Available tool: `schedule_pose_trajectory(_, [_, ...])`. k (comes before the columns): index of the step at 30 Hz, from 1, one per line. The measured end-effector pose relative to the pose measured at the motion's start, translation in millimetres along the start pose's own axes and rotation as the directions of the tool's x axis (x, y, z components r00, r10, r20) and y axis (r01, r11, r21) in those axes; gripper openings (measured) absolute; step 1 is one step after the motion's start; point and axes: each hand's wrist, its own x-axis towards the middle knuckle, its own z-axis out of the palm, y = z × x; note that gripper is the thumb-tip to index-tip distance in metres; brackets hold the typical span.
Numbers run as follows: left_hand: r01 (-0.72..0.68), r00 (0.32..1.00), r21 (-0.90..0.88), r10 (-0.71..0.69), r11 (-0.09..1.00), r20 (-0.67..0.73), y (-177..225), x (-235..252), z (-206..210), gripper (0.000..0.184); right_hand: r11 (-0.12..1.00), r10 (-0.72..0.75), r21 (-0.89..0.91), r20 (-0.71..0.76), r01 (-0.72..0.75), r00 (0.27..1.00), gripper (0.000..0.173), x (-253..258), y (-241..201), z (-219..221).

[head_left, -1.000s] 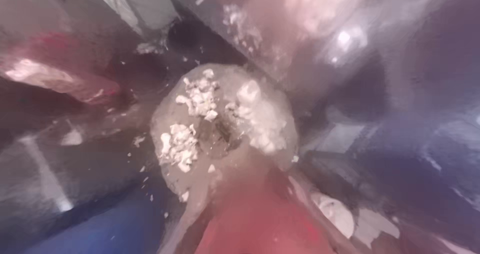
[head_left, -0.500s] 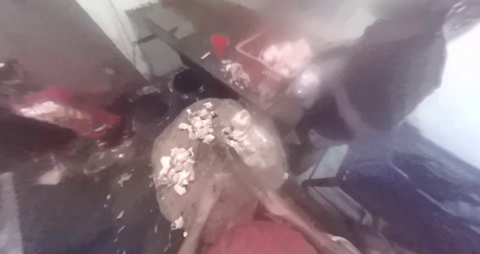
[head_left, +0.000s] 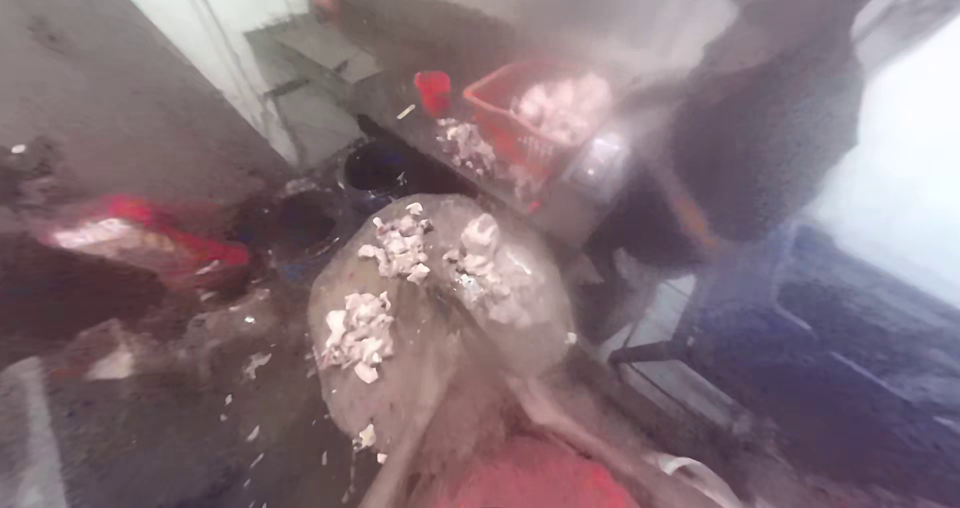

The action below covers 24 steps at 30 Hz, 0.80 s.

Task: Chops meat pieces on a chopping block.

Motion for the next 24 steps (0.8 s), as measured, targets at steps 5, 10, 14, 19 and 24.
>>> schedule_pose_trajectory(5, [0.060, 0.998, -0.235, -0.055, 0.970, 0.031, -17, 7, 20, 0.074, 0.997, 0.031, -0.076, 0.045, -0.028, 0.998, 0.054, -6, -12, -7])
schedule_pose_trajectory(10, [0.161, 0.987, -0.182, -0.156, 0.970, 0.045, -18, 5, 17, 0.081, 0.996, -0.079, 0.045, 0.096, 0.075, 0.992, 0.051, 3, -41, 7])
schedule_pose_trajectory(14, [0.205, 0.979, -0.158, -0.201, 0.966, 0.042, -17, 11, 17, 0.082, 1.000, -0.003, -0.018, 0.136, 0.006, 0.991, 0.054, 22, -61, 16])
schedule_pose_trajectory(19, [0.154, 0.988, -0.160, -0.153, 0.975, 0.016, -24, 9, 20, 0.066, 0.999, -0.020, -0.043, 0.185, 0.028, 0.983, 0.057, 2, -33, 12])
schedule_pose_trajectory(24, [0.147, 0.989, -0.179, -0.145, 0.973, 0.024, -30, 11, 24, 0.055, 0.986, 0.130, -0.121, 0.158, -0.111, 0.979, 0.065, -25, -13, -7])
